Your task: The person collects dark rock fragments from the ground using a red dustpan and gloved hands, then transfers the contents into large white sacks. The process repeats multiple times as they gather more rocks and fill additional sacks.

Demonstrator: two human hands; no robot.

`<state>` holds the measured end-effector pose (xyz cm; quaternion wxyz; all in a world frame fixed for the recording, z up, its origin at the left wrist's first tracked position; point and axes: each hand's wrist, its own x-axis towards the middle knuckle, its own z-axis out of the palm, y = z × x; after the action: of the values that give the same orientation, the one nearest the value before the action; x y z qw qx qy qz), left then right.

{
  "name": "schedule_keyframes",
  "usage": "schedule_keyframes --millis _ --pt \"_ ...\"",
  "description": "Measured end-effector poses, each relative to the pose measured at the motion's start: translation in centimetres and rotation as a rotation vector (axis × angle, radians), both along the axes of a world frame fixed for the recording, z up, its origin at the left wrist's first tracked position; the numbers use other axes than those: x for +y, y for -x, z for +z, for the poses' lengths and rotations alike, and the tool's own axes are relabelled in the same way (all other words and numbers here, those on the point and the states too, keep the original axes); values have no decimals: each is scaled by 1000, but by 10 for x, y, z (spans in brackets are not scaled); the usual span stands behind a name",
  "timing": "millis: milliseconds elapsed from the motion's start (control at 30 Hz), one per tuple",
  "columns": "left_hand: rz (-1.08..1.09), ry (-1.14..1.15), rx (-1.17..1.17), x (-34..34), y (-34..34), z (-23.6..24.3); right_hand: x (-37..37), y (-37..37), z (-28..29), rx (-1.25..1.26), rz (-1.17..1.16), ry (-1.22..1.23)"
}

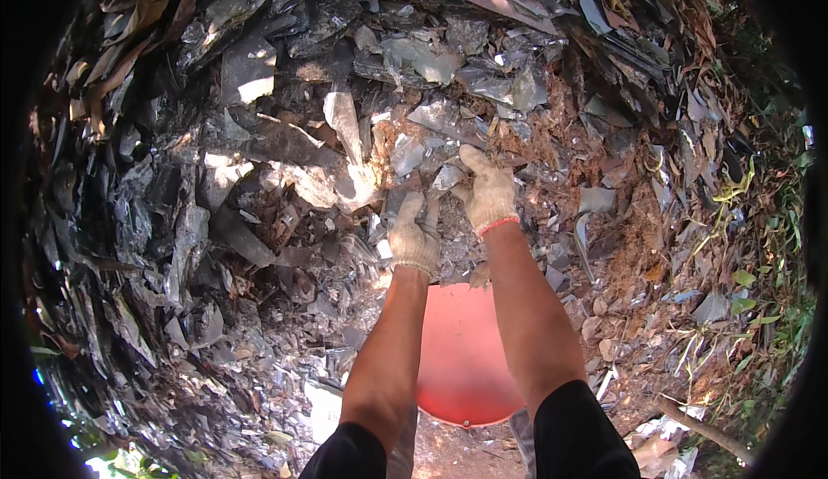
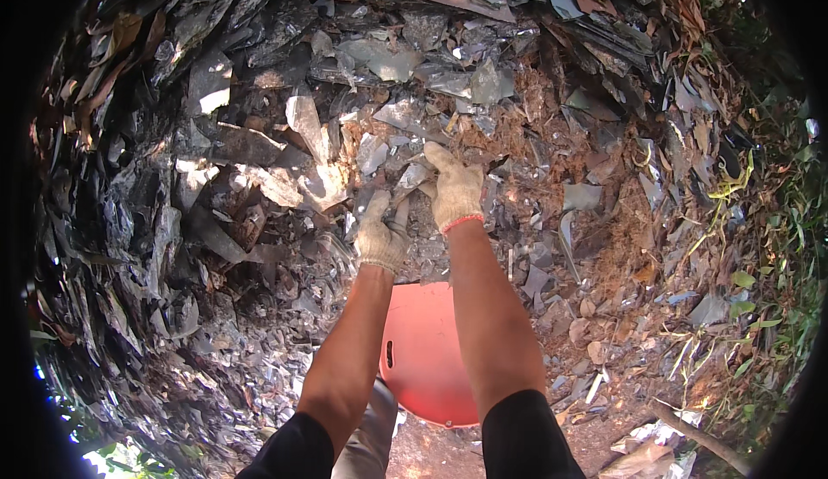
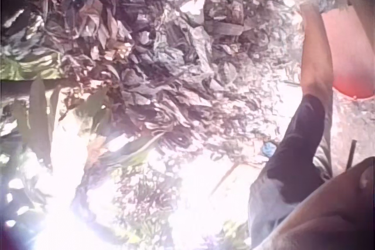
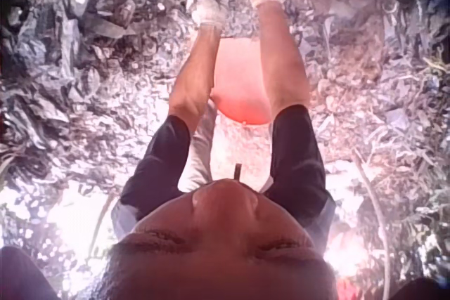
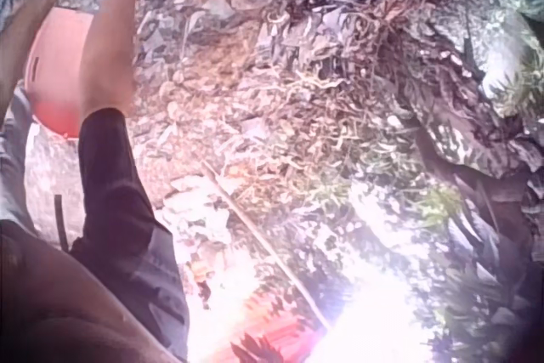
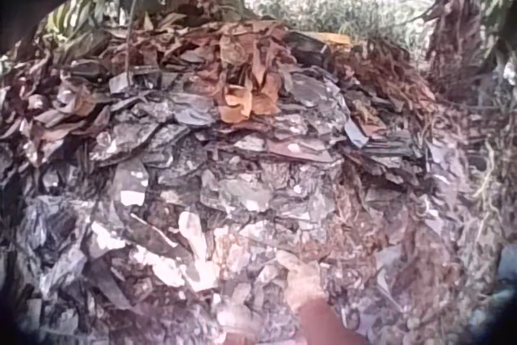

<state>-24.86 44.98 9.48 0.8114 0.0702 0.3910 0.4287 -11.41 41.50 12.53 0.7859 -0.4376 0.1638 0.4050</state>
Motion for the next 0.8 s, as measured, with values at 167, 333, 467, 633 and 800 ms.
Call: schedule_keyframes --millis 167,333,467,633,800 --pt "44 28 -94 -21 18 -11 -5 0 9 -2 30 5" --pt "23 -15 -62 -56 46 16 -24 3 24 11 82 107" --pt "-69 108 9 -105 156 -39 -62 12 17 -23 330 191" --pt "-422 64 203 -172 178 -12 -107 34 -26 99 290 45" --pt "-734 334 187 -223 221 -47 -72 36 -49 61 127 179"
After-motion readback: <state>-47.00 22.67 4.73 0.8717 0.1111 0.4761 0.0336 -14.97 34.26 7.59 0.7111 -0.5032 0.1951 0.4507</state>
